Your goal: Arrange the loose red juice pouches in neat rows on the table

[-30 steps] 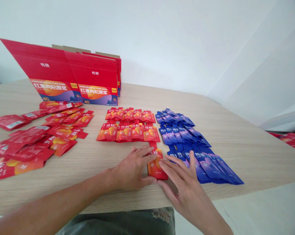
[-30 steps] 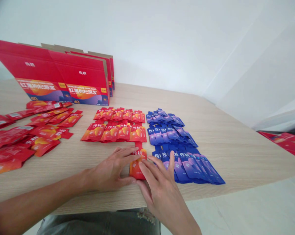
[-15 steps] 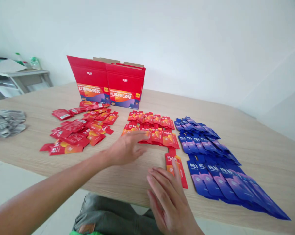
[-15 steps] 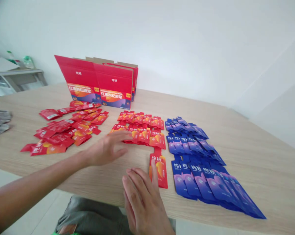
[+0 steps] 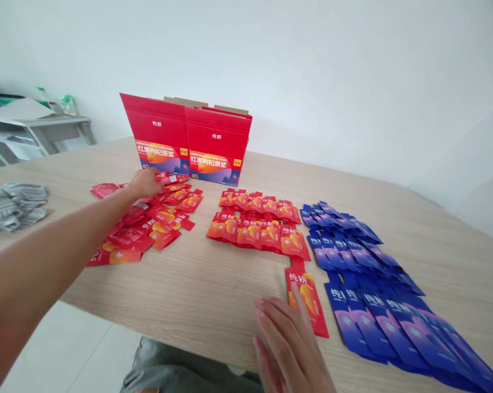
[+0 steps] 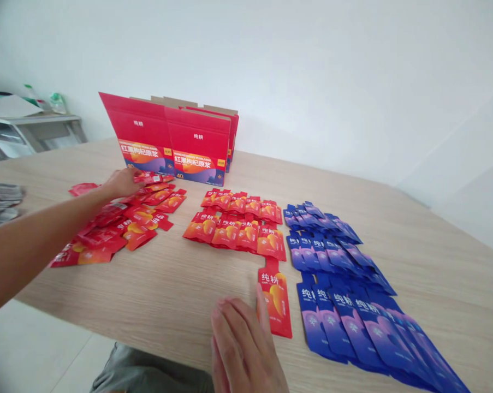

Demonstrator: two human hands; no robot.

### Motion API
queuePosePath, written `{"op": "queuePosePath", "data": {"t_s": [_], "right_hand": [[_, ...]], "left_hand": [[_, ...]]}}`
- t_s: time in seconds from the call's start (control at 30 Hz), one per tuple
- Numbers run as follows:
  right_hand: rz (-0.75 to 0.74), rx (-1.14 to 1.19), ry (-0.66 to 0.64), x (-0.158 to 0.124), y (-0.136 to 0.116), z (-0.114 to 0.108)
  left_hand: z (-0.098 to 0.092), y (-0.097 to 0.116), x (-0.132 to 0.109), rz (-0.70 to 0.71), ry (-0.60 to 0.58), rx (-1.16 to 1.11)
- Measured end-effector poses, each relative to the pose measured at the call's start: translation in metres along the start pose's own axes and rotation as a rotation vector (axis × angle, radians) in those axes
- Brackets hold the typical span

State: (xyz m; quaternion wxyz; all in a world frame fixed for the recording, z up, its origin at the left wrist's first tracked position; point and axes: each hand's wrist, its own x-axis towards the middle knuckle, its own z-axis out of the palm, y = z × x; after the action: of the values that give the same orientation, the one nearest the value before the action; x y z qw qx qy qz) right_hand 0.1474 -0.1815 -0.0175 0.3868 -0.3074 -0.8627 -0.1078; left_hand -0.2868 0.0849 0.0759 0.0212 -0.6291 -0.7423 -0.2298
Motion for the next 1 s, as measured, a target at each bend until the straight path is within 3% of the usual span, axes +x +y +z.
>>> {"op": "queuePosePath", "data": {"t_s": [0.23,0.5,0.67,0.8,0.93,1.0], "right_hand": [[-0.022,-0.057,0.065,-0.011,0.011,0.013],[-0.029,-0.075,0.072,-0.014,0.017,0.016],[0.054,-0.070,0.097,-0.002,0.004,0.013],[0.095,-0.068,0.092,0.004,-0.002,0.006],[0.303,-0.003,0.049,0.015,-0.006,-0.006],[0.453,0.086,0.047,0.025,-0.009,-0.010]], "left_hand": [[0.017,-0.005,0.028,0.028,-0.104,0.046],[0.021,0.000,0.022,0.033,-0.109,0.141],[0.008,0.010,0.016,0.058,-0.030,0.169],[-0.016,0.040,-0.002,0.261,0.007,0.081],[-0.039,0.091,-0.052,0.447,-0.181,-0.160],[-0.044,0.117,-0.086,0.607,-0.481,-0.302]]}}
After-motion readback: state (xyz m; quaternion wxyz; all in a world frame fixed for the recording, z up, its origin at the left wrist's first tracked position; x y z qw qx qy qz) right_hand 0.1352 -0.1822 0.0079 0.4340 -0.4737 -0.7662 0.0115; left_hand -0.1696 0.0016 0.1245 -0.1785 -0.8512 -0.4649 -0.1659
